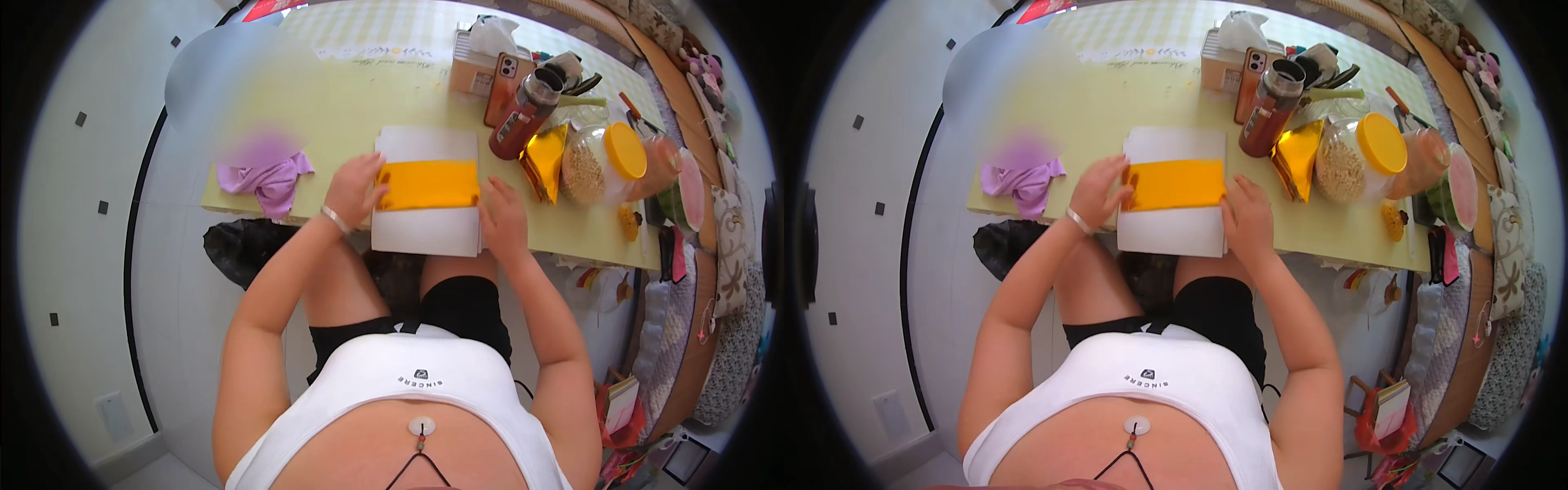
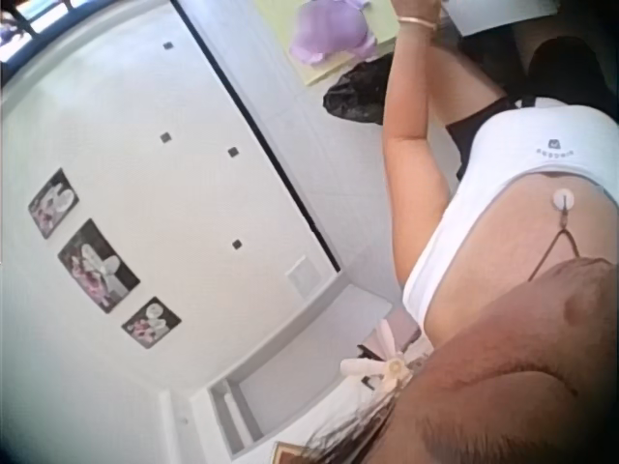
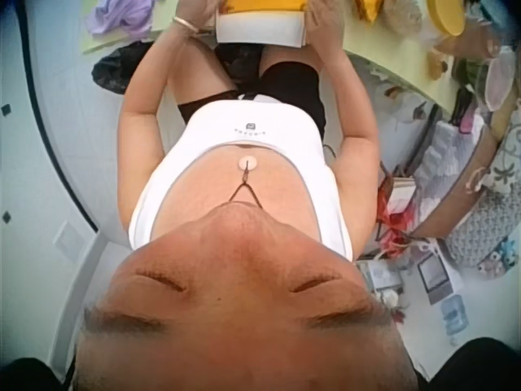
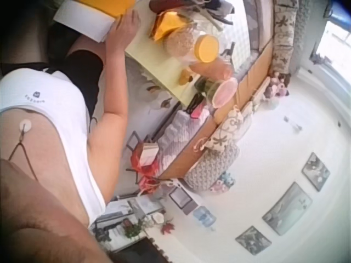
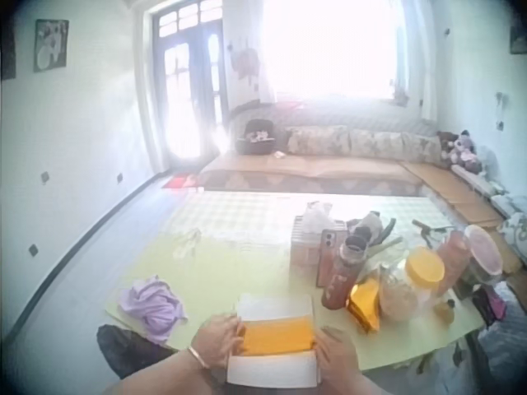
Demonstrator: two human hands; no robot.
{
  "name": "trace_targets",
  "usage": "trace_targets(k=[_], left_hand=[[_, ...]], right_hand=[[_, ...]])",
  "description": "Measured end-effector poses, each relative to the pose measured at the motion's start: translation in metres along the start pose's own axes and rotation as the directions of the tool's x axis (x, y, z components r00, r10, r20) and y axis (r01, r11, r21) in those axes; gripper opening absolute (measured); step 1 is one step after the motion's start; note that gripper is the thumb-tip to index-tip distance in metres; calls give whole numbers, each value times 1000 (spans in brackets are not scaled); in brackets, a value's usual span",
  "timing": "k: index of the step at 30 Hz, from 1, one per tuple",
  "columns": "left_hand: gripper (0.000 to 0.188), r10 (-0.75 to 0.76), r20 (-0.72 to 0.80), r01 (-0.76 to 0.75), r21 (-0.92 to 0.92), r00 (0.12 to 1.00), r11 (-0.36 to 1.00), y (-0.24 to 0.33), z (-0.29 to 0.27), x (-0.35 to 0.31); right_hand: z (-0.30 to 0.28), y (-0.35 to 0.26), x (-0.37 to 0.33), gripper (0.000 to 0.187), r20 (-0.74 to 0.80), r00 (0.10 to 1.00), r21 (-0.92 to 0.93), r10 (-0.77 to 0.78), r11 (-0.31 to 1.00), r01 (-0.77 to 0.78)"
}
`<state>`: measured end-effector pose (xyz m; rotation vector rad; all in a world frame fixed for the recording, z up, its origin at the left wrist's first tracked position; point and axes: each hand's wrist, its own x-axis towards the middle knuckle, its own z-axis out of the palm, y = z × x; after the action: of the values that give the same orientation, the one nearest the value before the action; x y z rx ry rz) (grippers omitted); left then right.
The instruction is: The person sits on the floor and folds multiple sheets of white paper using a yellow rectangular guide. They repeatedly align the paper with the guide, fold it, and press the crease to create uniform folded units.
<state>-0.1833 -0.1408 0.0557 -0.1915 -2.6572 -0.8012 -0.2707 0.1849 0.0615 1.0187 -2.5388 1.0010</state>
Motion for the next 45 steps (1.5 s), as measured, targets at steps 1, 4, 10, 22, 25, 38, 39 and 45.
trace_targets(k=[1,4,10,22,25,38,39,45], left_hand=[[60,-67,35,63,94,997,994,0,1,13],[50,-219,149,177,249,964,952,-8,4,40],[46,-504,277,491,120,818,863,2,1,54],[51,-427,195,421,76,883,904,-5,3,47],[37,-541,285,566,-5,791,824,-10,4,52],[10,-661,152,560,-686,735,465,29,4,16],[10,-663,182,560,-716,726,417,28,3,13],[11,-690,249,527,-820,679,222,28,1,6]], right_hand=[[-2,-14,12,31,-33,991,195,130,973,-121],[19,-15,53,46,353,827,640,437,532,-554],[25,-15,44,71,459,739,615,493,423,-665],[24,-9,43,76,493,705,659,510,311,-685],[26,-6,43,78,498,706,666,504,299,-683],[30,-4,37,30,445,747,751,494,248,-612],[31,-4,39,27,447,742,760,500,225,-610],[21,-4,47,21,469,690,762,551,142,-632]])
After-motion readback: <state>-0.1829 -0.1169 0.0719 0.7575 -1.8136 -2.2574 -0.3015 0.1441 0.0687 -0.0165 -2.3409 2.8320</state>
